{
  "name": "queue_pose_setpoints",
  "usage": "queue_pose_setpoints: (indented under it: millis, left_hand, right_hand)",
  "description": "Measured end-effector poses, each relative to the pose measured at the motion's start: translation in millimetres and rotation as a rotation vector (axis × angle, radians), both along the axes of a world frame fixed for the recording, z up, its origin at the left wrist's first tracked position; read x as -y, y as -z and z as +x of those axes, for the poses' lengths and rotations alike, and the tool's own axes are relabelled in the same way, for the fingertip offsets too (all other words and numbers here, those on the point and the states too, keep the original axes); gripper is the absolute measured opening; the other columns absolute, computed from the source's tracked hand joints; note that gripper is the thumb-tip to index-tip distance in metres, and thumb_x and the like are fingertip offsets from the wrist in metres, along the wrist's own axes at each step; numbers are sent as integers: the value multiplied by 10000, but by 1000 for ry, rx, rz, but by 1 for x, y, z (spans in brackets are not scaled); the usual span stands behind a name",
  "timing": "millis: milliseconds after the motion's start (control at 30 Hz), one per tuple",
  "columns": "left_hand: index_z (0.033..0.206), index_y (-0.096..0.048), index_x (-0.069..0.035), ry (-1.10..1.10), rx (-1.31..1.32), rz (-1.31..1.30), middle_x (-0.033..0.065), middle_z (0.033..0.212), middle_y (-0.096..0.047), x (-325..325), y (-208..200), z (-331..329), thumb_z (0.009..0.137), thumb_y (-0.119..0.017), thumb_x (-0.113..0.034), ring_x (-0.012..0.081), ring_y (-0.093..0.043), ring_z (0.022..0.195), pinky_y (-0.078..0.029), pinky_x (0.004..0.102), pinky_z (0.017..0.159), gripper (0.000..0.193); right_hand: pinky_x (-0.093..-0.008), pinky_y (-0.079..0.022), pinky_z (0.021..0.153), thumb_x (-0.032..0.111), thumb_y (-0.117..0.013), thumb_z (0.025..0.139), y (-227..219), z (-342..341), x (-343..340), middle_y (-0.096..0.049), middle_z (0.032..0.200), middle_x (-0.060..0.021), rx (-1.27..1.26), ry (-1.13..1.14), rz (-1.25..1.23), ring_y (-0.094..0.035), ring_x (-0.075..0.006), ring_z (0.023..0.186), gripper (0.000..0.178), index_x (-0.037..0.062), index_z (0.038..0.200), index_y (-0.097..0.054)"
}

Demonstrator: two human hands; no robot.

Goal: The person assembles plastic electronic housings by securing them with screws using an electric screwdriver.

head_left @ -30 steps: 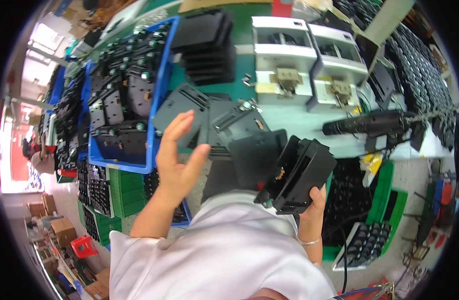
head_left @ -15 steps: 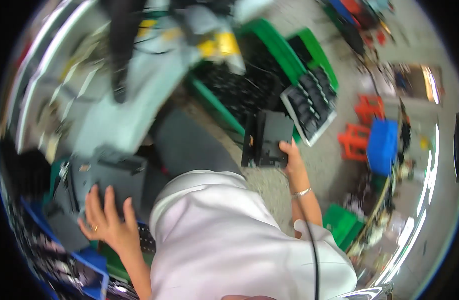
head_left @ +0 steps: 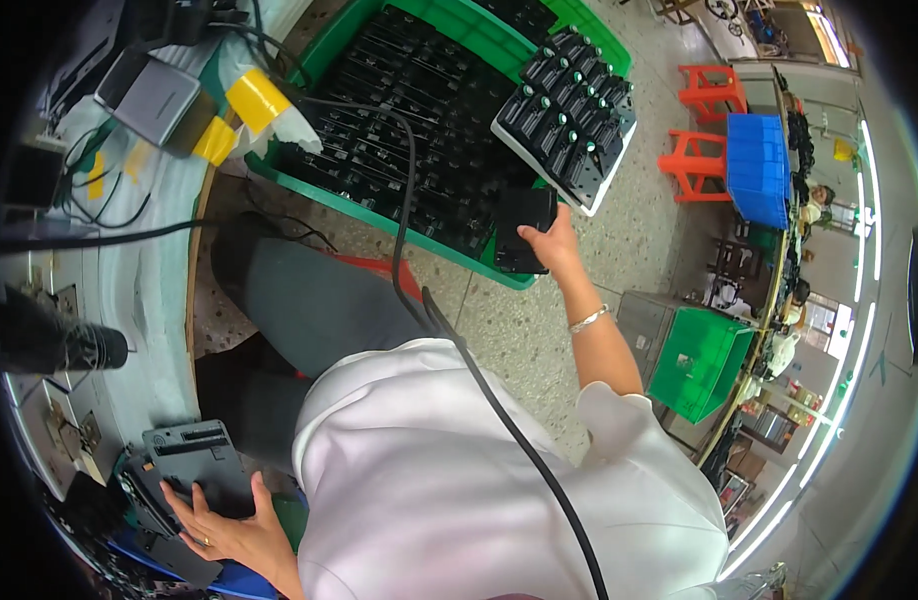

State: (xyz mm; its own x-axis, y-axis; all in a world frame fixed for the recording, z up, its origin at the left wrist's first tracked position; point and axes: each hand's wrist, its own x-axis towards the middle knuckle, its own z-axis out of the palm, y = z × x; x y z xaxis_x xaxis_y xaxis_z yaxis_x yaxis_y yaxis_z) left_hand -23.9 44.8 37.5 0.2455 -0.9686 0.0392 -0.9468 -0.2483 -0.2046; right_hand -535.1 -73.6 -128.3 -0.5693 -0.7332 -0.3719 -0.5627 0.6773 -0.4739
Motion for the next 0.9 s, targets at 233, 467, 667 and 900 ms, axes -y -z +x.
queue_pose_setpoints:
  millis: [233,467,667,900]
  left_hand:
    - [1337,-408,-24,58,-38,3,159,1516,-351,-4,5,14,764,-735,-531,319,-498,1258,-130,481,1127,832]
    - [1261,-516,-63,123,34,-5,131,1491,-404,3,2,27,721,-705,-649,275,-413,1351,-135,467,1114,819]
    - [1274,-524,-81,-168,211,336,115,1469,-440,36,-20,-12,672,-744,-653,267,-420,1351,-146,485,1120,860]
    - [1303,-510,-75,194,30,-33,123,1479,-425,-2,10,51,685,-721,-668,292,-421,1348,-199,513,1100,882]
  right_hand:
    - [-496,-514,873,140,-709,784,57,22,5,-476,1223,-250,-369,143,287,-559,-440,1094,650,22,1283,-309]
    - [-488,-542,839,75,-653,808,104,31,11,-444,1233,-215,-506,205,299,-549,-429,1090,568,11,1278,-341]
    - [-491,-537,858,76,-639,812,113,44,2,-422,1265,-218,-473,310,334,-520,-442,1132,653,20,1363,-293]
    - [-498,-367,1007,128,-637,807,102,51,9,-471,1296,-179,-788,12,202,-481,-353,1178,632,36,1374,-373]
